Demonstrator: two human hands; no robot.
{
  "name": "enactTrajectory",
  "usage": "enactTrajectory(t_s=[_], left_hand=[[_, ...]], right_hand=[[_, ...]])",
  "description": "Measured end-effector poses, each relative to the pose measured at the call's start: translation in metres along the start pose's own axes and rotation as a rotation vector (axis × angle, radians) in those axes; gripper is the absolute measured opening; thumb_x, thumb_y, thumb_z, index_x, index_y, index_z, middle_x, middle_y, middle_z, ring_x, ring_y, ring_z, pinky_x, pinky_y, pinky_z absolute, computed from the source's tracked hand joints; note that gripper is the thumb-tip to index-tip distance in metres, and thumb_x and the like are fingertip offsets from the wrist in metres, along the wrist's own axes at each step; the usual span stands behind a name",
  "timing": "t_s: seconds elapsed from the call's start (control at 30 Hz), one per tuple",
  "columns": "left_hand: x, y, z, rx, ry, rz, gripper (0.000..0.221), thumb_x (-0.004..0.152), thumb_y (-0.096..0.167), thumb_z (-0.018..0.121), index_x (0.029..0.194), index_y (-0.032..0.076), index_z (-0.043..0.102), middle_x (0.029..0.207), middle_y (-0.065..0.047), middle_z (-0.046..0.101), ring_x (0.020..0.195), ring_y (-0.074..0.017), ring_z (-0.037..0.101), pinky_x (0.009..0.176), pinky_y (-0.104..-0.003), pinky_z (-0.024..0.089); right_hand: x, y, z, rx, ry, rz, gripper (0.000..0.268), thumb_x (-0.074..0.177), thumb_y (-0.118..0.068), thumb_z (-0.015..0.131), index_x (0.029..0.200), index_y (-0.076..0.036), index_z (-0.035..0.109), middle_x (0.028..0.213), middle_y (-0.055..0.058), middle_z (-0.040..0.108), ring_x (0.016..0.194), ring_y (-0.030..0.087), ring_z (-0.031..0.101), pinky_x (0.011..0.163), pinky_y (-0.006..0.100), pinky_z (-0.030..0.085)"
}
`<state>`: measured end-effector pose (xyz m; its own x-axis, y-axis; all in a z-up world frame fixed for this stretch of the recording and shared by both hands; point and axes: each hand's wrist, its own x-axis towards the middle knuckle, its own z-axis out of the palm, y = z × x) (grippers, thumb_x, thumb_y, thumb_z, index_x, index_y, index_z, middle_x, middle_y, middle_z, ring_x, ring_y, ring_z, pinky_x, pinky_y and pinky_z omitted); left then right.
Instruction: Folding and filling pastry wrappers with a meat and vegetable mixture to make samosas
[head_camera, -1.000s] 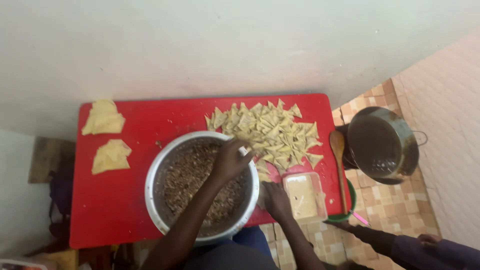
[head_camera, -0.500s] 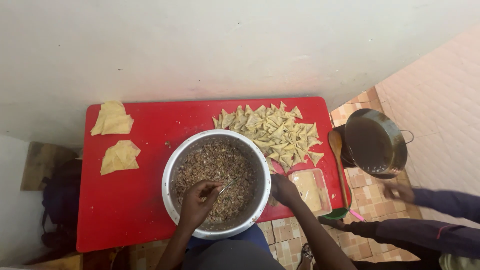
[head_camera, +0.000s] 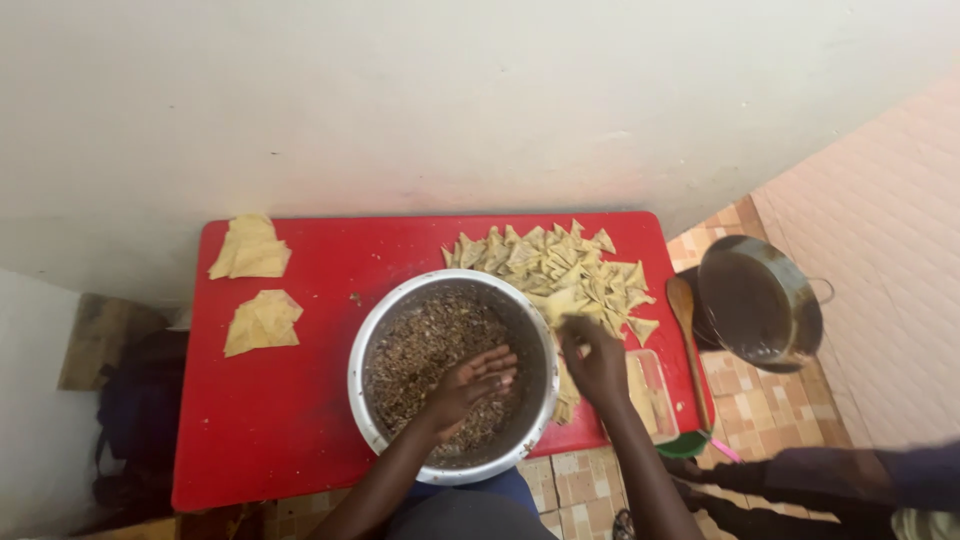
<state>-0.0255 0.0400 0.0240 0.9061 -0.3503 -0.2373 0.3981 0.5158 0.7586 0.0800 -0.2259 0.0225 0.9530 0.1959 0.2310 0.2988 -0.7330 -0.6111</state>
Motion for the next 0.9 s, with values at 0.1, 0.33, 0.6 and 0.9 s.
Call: enactTrajectory(t_s=[0.1, 0.33, 0.6, 0.9], left_hand=[[0.020, -0.028, -0.014, -0.185, 0.052, 0.029, 0.087, 0.106, 0.021, 0.084, 0.177, 0.003, 0.036, 0.159, -0.026, 0.060, 0.143, -0.0380, 0.066, 0.119, -0.053, 0.059], [0.009, -0.037, -0.035, -0.029, 0.004, 0.086, 0.079, 0.105, 0.008, 0.079, 0.172, 0.005, 0.038, 0.153, -0.034, 0.065, 0.138, -0.0514, 0.068, 0.112, -0.063, 0.065], [-0.001, -0.003, -0.016, -0.428, 0.423, -0.060, 0.045, 0.092, 0.001, 0.084, 0.134, -0.002, 0.067, 0.130, -0.031, 0.082, 0.106, -0.0416, 0.082, 0.092, -0.051, 0.070], [-0.011, 0.012, -0.003, -0.181, 0.569, 0.091, 0.033, 0.089, 0.004, 0.091, 0.118, -0.002, 0.077, 0.118, -0.024, 0.086, 0.104, -0.0369, 0.086, 0.093, -0.048, 0.075]], right_hand=[[-0.014, -0.079, -0.016, 0.513, -0.041, 0.265, 0.023, 0.096, -0.006, 0.087, 0.119, -0.012, 0.087, 0.106, 0.014, 0.093, 0.100, 0.030, 0.089, 0.094, 0.044, 0.067], [-0.024, -0.083, 0.020, 0.979, -0.121, 0.569, 0.042, 0.101, -0.001, 0.080, 0.142, 0.003, 0.072, 0.107, 0.023, 0.087, 0.096, 0.032, 0.083, 0.091, 0.044, 0.066], [-0.015, -0.101, 0.026, 0.900, -0.423, 0.530, 0.033, 0.098, 0.003, 0.081, 0.130, -0.004, 0.083, 0.117, 0.021, 0.092, 0.097, 0.030, 0.090, 0.084, 0.042, 0.075], [-0.015, -0.109, 0.038, 0.863, -0.273, 0.554, 0.023, 0.092, 0.000, 0.089, 0.114, -0.004, 0.083, 0.098, 0.011, 0.089, 0.092, 0.025, 0.083, 0.086, 0.041, 0.066]])
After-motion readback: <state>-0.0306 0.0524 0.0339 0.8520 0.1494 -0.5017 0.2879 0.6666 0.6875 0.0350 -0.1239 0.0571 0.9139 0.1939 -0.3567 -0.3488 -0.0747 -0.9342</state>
